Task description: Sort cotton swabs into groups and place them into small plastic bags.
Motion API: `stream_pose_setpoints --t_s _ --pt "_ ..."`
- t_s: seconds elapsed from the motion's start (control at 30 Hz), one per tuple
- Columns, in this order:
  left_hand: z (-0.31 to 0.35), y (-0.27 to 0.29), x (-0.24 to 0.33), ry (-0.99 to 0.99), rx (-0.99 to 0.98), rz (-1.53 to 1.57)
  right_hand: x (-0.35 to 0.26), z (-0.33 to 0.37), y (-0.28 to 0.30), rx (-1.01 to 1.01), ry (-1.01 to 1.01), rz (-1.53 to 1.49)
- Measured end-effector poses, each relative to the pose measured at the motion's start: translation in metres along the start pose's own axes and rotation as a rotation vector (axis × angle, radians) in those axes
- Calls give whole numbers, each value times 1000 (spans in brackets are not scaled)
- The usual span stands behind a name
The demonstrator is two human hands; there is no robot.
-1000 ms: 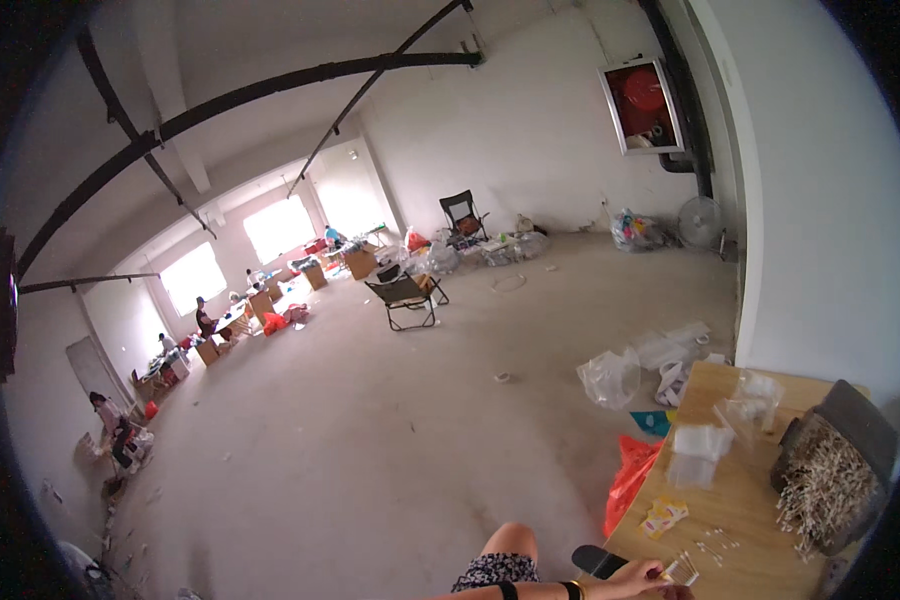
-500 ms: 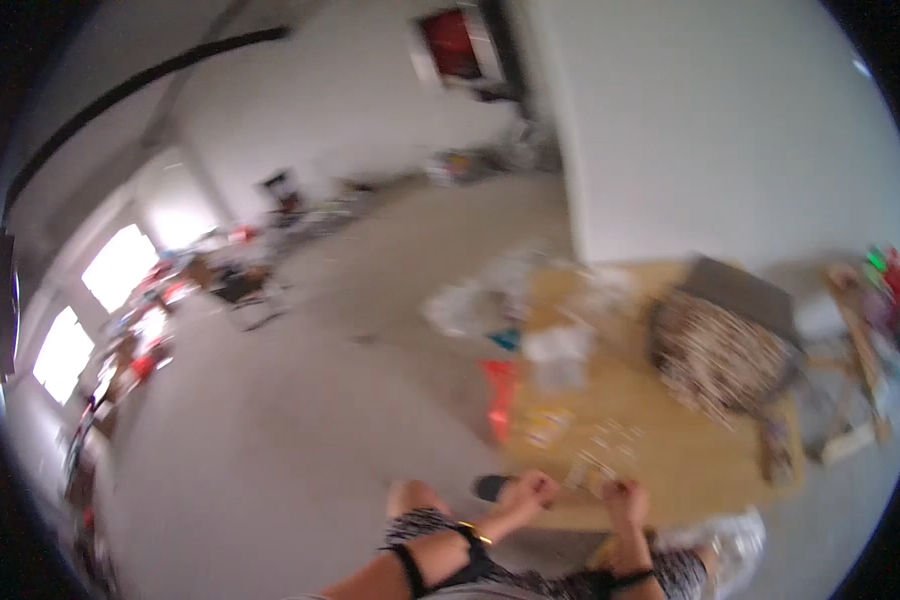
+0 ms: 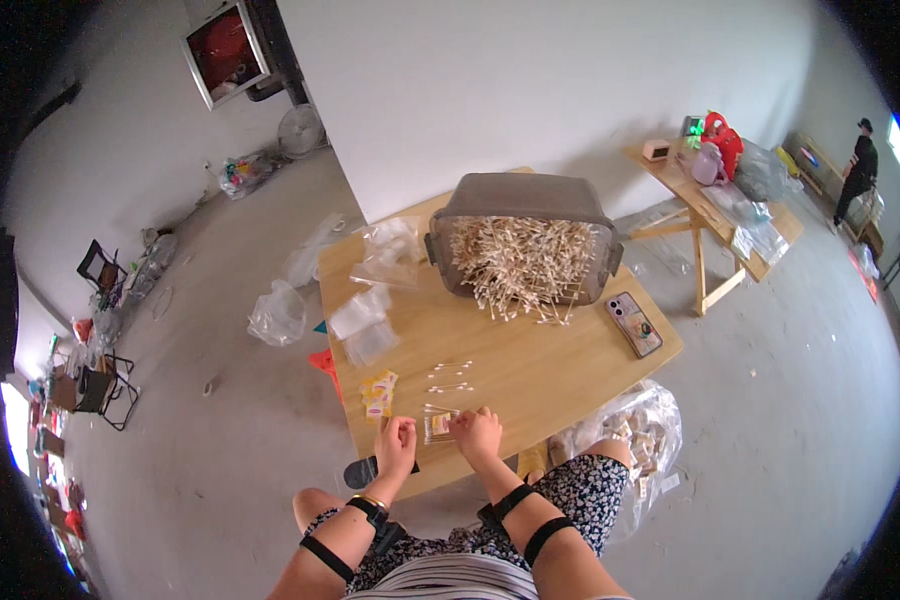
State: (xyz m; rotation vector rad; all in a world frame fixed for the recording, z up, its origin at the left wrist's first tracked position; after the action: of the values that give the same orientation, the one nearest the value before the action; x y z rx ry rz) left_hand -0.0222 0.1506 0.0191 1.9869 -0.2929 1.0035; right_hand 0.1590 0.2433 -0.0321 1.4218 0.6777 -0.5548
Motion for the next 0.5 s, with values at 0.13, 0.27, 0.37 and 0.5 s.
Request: stream_pose_setpoints --t_s 0.13,0.27,0.37,0.5 --pt "-12 -21 17 -195 -59 -162 11 1 18 104 34 -11" --pt "-23 -39 27 -318 -117 -306 24 6 36 139 93 -90" --pt "-22 -46 44 -493 -153 -351 25 10 37 136 152 -164" --pt "-16 -59 36 -460 -298 -428 28 13 36 127 159 -176"
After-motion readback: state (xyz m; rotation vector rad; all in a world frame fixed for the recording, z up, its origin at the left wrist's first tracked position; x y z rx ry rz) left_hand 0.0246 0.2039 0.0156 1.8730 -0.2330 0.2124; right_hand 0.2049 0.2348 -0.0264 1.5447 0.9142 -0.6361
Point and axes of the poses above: each hand's wrist, its own z-axis away from the middle knuckle, its own y-axis out of the back of the hand, x = y × z, the point moved 10 cm from there along -z, towards the middle knuckle, and after that the axes turned 7 degrees about x, right-handed, at the moved point
